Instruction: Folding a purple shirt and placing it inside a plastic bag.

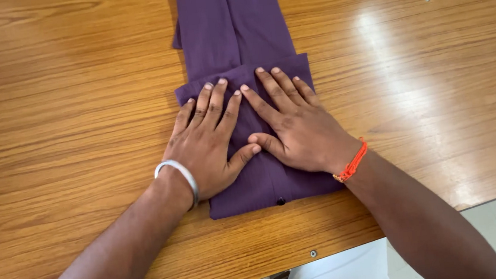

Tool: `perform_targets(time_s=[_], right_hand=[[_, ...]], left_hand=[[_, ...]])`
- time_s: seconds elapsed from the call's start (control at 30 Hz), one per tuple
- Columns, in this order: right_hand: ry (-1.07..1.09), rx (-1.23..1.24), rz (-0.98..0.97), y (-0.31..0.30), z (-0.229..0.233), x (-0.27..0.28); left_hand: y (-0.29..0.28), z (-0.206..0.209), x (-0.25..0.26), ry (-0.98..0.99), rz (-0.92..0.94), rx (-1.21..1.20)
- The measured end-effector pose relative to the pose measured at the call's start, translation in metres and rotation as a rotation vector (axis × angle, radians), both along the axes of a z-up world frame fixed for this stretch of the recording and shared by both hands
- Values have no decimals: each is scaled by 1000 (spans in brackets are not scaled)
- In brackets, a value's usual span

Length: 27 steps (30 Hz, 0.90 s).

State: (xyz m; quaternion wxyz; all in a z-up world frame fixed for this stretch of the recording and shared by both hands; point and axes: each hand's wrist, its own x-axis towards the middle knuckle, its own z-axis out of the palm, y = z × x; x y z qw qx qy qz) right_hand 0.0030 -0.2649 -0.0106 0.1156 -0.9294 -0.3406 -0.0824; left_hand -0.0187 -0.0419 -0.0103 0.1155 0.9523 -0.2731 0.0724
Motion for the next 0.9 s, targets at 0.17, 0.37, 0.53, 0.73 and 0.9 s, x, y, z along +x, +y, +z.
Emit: perform_targets(time_s=[0.17,0.37,0.53,0.73,0.9], right_hand=[[55,-132,-53,6,-2,-1],[-7,-140,-81,4,-2,-6],[2,-152,-9,-5,2,-44],[-4,-146,-19,-16,8,-110],[170,71,157,-65,29,-139]], left_hand=[[1,-3,3,102,21,82],[3,-1,-10,23,29,93],[5,0,-55,20,-31,45],[0,4,-116,27,-95,5],[11,2,-154,3,-173,-46]])
